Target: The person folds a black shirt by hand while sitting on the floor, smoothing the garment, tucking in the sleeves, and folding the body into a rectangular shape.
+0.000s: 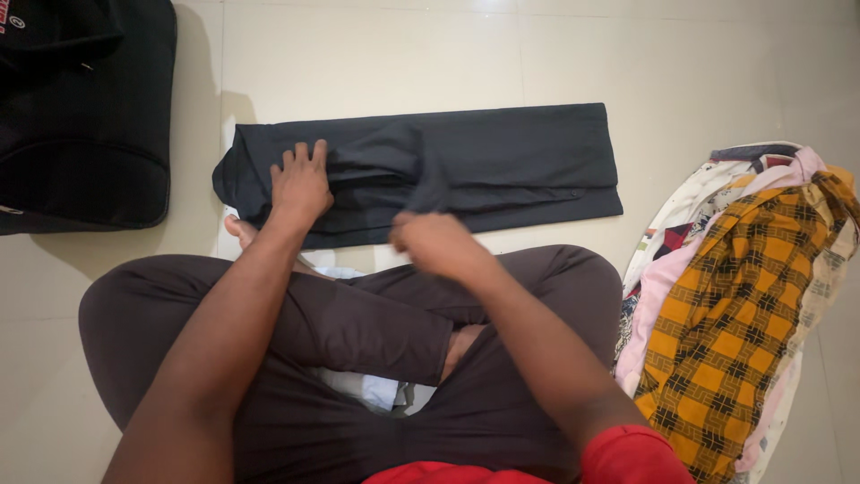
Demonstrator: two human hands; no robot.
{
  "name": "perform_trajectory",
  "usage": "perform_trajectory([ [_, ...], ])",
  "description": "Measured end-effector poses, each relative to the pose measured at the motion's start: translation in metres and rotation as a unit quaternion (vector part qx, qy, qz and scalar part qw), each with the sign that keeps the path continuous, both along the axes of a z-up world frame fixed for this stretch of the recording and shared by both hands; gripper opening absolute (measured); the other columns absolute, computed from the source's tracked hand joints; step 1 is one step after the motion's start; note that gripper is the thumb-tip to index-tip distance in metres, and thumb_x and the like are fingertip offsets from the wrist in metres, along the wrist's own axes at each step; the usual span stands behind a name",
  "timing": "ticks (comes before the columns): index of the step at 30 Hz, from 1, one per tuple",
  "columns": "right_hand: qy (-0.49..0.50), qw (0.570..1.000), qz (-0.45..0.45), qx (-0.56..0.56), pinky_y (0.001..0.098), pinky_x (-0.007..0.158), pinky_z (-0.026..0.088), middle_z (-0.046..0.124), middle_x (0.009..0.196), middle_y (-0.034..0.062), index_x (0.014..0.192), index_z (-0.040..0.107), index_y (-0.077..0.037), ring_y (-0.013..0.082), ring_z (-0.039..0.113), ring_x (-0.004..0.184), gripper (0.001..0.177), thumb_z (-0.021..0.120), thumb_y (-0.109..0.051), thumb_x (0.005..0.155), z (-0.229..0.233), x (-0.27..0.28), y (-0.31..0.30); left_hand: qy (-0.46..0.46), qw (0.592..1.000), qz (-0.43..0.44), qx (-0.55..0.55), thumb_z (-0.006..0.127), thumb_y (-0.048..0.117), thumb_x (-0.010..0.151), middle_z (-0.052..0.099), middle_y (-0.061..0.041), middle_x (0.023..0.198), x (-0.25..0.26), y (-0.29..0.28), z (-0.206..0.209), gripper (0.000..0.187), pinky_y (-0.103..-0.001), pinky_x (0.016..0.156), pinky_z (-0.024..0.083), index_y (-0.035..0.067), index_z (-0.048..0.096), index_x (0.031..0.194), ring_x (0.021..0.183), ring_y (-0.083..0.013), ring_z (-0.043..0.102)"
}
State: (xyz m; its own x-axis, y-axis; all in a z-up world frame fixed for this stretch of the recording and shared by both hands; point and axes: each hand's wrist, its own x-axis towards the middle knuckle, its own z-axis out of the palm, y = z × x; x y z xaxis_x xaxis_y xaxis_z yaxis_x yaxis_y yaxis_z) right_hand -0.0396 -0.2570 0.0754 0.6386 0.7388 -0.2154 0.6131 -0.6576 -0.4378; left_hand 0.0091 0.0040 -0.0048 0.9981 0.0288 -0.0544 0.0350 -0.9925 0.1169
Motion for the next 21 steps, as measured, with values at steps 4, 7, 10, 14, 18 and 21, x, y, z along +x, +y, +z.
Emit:
perform_trajectory([
  [4, 0.104, 0.956, 0.075, 0.262, 0.0386, 0.091, 0.056, 0.072, 0.112, 0.0056, 0.105, 0.076, -0.012, 0.0232, 0.069, 0.108, 0.021, 0.077, -0.011, 0.085, 0.029, 0.022, -0.024, 0.005, 1.000, 0.001, -0.016, 0.080, 0.010, 0.074, 0.054, -0.018, 0.130, 0.000, 0.003, -0.004, 0.069, -0.059, 0.094, 0.046, 0.013, 0.051, 0.136, 0.122, -0.0408, 0.052],
  [7, 0.115, 0.937, -0.156, 0.290, 0.0300, 0.075, 0.053, 0.072, 0.120, 0.0019, 0.102, 0.078, -0.014, 0.0164, 0.065, 0.088, 0.017, 0.076, -0.010, 0.086, 0.045, 0.055, -0.090, -0.039, 0.998, -0.002, -0.051, 0.073, 0.007, 0.079, 0.058, -0.016, 0.125, 0.002, 0.007, -0.006, 0.043, -0.058, 0.095, 0.047, 0.013, 0.061, 0.120, 0.121, -0.0398, 0.055],
  [10, -0.004, 0.857, -0.341, 0.386, 0.0235, 0.089, 0.052, 0.074, 0.112, 0.0030, 0.106, 0.080, -0.008, 0.0110, 0.065, 0.099, 0.016, 0.072, -0.001, 0.093, 0.029, 0.083, -0.155, -0.082, 0.989, 0.006, -0.127, 0.064, 0.004, 0.088, 0.065, -0.014, 0.116, 0.011, 0.012, -0.001, 0.017, -0.055, 0.095, 0.048, 0.012, 0.069, 0.103, 0.116, -0.0393, 0.059],
  [14, 0.086, 0.785, -0.473, 0.389, 0.0234, 0.074, 0.045, 0.071, 0.097, -0.0004, 0.111, 0.079, -0.005, 0.0089, 0.058, 0.083, 0.020, 0.074, -0.005, 0.092, -0.017, 0.104, -0.208, -0.078, 0.965, 0.017, -0.250, 0.061, 0.006, 0.088, 0.069, -0.016, 0.107, 0.019, 0.025, 0.018, 0.015, -0.052, 0.092, 0.049, 0.009, 0.069, 0.101, 0.107, -0.0414, 0.062],
  [18, 0.094, 0.826, -0.504, 0.236, 0.0276, 0.062, 0.041, 0.060, 0.082, 0.0009, 0.113, 0.078, -0.009, 0.0110, 0.049, 0.069, 0.030, 0.083, -0.010, 0.084, -0.039, 0.114, -0.220, -0.024, 0.969, 0.029, -0.246, 0.061, 0.006, 0.087, 0.070, -0.016, 0.102, 0.016, 0.023, 0.025, 0.018, -0.049, 0.090, 0.052, 0.010, 0.069, 0.103, 0.102, -0.0402, 0.065],
  [21, -0.028, 0.892, -0.408, 0.192, 0.0236, 0.063, 0.045, 0.063, 0.085, -0.0041, 0.109, 0.077, -0.009, 0.0078, 0.052, 0.069, 0.038, 0.084, -0.004, 0.072, -0.047, 0.122, -0.220, -0.025, 0.985, -0.032, -0.170, 0.069, 0.004, 0.083, 0.068, -0.014, 0.106, 0.009, 0.015, 0.028, 0.015, -0.049, 0.092, 0.051, 0.006, 0.066, 0.098, 0.107, -0.0392, 0.063],
])
